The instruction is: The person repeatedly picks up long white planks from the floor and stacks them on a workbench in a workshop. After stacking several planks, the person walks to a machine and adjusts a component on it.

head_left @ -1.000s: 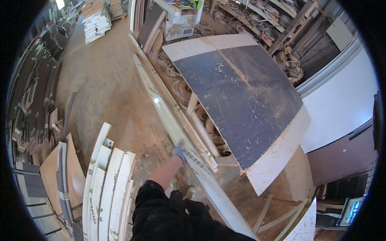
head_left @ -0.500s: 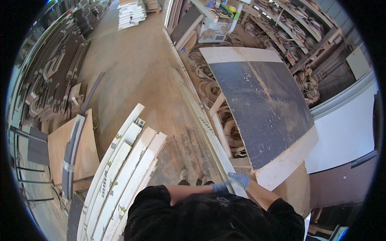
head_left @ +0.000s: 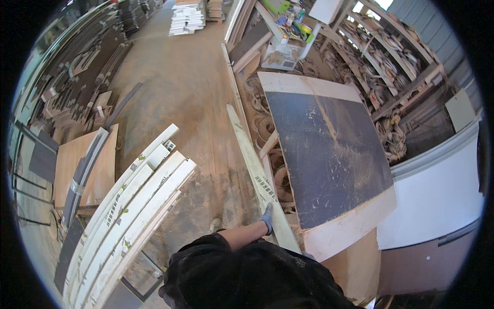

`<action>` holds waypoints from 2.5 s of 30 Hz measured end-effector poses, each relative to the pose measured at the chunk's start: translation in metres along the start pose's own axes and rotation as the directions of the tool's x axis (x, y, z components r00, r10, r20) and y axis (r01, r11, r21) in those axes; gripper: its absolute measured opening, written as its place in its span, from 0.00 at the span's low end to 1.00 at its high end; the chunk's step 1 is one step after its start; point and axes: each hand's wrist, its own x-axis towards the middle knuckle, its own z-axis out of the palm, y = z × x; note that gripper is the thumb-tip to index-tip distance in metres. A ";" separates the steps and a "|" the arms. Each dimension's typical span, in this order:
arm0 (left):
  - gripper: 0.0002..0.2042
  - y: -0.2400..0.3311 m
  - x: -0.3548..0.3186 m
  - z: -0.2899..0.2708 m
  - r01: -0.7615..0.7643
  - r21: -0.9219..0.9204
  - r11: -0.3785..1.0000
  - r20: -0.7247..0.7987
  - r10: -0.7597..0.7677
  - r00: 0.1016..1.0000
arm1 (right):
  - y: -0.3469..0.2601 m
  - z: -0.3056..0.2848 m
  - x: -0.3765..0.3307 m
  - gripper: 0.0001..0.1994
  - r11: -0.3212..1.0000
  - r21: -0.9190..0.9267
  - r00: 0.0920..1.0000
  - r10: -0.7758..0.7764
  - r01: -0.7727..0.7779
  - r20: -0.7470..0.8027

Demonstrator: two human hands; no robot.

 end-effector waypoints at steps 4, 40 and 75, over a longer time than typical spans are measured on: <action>0.39 -0.012 0.010 0.010 -0.027 -0.034 0.999 0.008 0.027 1.000 | 0.027 -0.033 -0.001 0.27 0.999 -0.001 0.999 -0.041 0.041 -0.031; 0.35 -0.032 -0.225 -0.192 -0.893 -0.284 0.348 -0.545 0.708 0.449 | -0.070 0.073 0.227 0.25 0.504 -0.360 0.532 -0.252 0.785 0.808; 0.30 0.004 -0.591 -0.785 -0.862 -0.354 -0.362 -0.894 0.402 0.199 | -0.266 0.642 0.184 0.20 -0.070 -0.431 0.435 0.066 0.900 0.898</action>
